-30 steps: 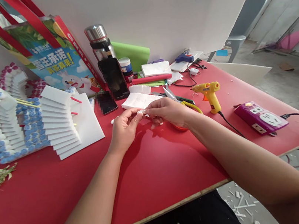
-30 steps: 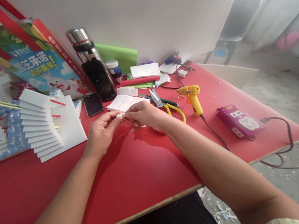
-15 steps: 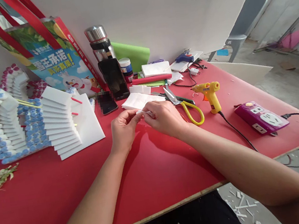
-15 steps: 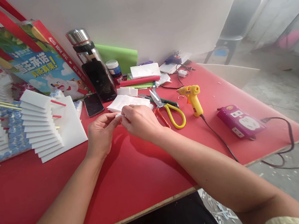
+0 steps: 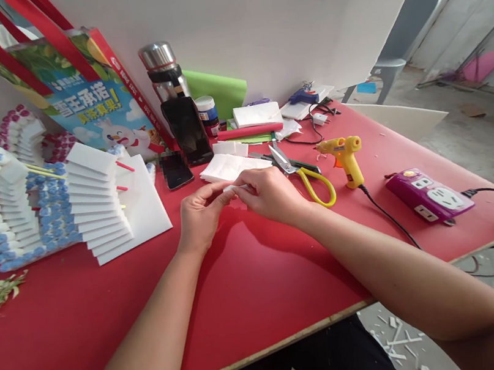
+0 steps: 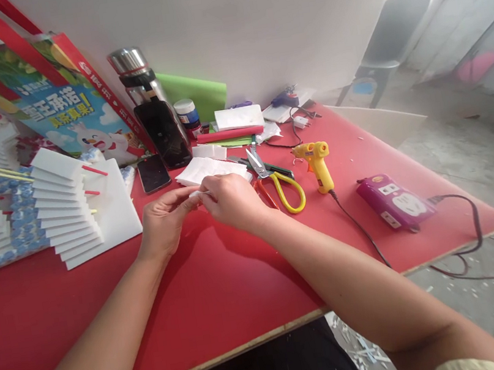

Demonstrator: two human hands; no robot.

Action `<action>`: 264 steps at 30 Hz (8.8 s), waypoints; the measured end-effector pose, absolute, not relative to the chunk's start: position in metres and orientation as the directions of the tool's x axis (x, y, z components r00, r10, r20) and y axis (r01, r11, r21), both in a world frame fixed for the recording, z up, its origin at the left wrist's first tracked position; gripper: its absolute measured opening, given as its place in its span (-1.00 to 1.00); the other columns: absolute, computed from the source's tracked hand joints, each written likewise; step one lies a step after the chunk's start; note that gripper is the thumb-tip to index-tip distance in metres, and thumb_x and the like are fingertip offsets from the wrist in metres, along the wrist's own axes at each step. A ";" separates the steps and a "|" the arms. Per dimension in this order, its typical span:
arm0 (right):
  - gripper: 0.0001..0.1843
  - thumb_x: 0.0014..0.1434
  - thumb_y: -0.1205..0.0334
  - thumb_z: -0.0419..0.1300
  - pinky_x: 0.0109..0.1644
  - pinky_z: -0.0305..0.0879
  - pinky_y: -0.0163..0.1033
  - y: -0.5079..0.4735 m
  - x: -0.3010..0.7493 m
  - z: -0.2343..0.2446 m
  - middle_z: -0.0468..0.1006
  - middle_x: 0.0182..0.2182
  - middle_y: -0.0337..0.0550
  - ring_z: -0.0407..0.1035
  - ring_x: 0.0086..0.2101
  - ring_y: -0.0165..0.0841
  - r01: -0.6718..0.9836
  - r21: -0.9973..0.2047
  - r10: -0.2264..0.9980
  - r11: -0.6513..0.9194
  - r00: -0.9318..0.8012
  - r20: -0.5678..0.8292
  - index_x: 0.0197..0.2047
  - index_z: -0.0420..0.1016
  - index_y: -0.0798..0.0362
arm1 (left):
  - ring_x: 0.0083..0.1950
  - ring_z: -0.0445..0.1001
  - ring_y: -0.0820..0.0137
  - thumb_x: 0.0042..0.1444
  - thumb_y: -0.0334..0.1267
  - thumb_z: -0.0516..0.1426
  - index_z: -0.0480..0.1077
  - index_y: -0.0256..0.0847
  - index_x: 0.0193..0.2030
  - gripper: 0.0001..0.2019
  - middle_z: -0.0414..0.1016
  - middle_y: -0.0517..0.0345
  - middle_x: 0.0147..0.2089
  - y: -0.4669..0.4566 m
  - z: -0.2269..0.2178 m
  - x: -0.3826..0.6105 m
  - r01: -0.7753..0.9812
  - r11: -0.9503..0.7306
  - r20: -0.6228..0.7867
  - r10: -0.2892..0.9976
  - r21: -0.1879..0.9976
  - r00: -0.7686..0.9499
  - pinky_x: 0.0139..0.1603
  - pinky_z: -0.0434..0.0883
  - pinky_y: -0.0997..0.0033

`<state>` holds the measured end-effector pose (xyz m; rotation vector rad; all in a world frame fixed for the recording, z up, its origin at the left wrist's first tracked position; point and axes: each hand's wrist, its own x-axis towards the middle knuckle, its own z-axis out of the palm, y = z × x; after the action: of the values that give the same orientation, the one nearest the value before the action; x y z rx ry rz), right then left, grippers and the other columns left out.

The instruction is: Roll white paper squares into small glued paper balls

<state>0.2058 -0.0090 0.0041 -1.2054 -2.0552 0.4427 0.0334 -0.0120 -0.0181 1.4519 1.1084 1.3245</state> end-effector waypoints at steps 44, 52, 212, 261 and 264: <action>-0.85 0.40 0.25 0.04 -0.36 0.56 -0.18 0.004 0.216 0.011 0.63 -0.40 -0.05 0.53 -0.51 -0.36 -0.303 -0.846 0.846 -0.438 -0.457 -0.274 -0.13 0.39 0.13 | 0.02 0.50 0.30 0.29 -0.13 0.14 0.51 -0.16 -0.06 -0.79 0.55 0.06 -0.03 -0.007 -0.017 0.028 0.417 -0.554 0.515 0.830 0.720 0.214 0.10 0.39 0.34; -0.94 0.29 0.39 0.21 -0.40 0.57 -0.27 0.004 0.216 0.010 0.59 -0.43 -0.13 0.44 -0.55 -0.48 -0.343 -0.807 0.832 -0.480 -0.470 -0.295 -0.24 0.47 0.21 | 0.01 0.54 0.31 0.31 -0.16 0.12 0.53 -0.16 0.01 -0.76 0.60 0.06 -0.02 -0.008 -0.018 0.027 0.459 -0.588 0.539 0.805 0.666 0.249 0.06 0.42 0.38; -0.93 0.05 0.26 0.19 -0.47 0.19 -0.35 -0.003 0.209 0.010 0.46 -0.47 -0.25 0.27 -0.50 -0.47 0.282 -0.925 0.960 0.256 -0.184 0.210 -0.35 0.39 0.06 | -0.35 0.36 0.55 0.00 -0.28 0.39 0.63 -0.26 -0.19 -0.79 0.50 0.13 -0.31 -0.004 -0.021 0.024 -0.381 0.308 -0.173 0.921 0.872 0.350 -0.11 0.40 0.41; -0.94 0.12 0.27 0.16 -0.41 0.14 -0.36 0.005 0.219 0.002 0.42 -0.49 -0.30 0.24 -0.47 -0.47 0.404 -0.802 0.888 0.440 -0.329 0.322 -0.38 0.40 0.05 | -0.35 0.40 0.51 -0.02 -0.28 0.39 0.63 -0.28 -0.26 -0.82 0.54 0.10 -0.33 -0.007 -0.016 0.023 -0.308 0.347 -0.236 0.909 0.886 0.344 -0.09 0.42 0.38; -0.93 0.16 0.27 0.14 -0.44 0.18 -0.36 0.005 0.218 0.002 0.45 -0.50 -0.28 0.30 -0.52 -0.47 0.358 -0.852 0.906 0.382 -0.325 0.270 -0.34 0.43 0.05 | -0.34 0.42 0.51 -0.02 -0.27 0.39 0.63 -0.27 -0.29 -0.84 0.54 0.10 -0.34 -0.006 -0.016 0.022 -0.302 0.318 -0.216 0.920 0.898 0.327 -0.10 0.41 0.39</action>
<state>0.2181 0.0055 0.0021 -1.0945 -1.8664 0.8932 0.0219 -0.0060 -0.0157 0.8776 0.8650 0.9515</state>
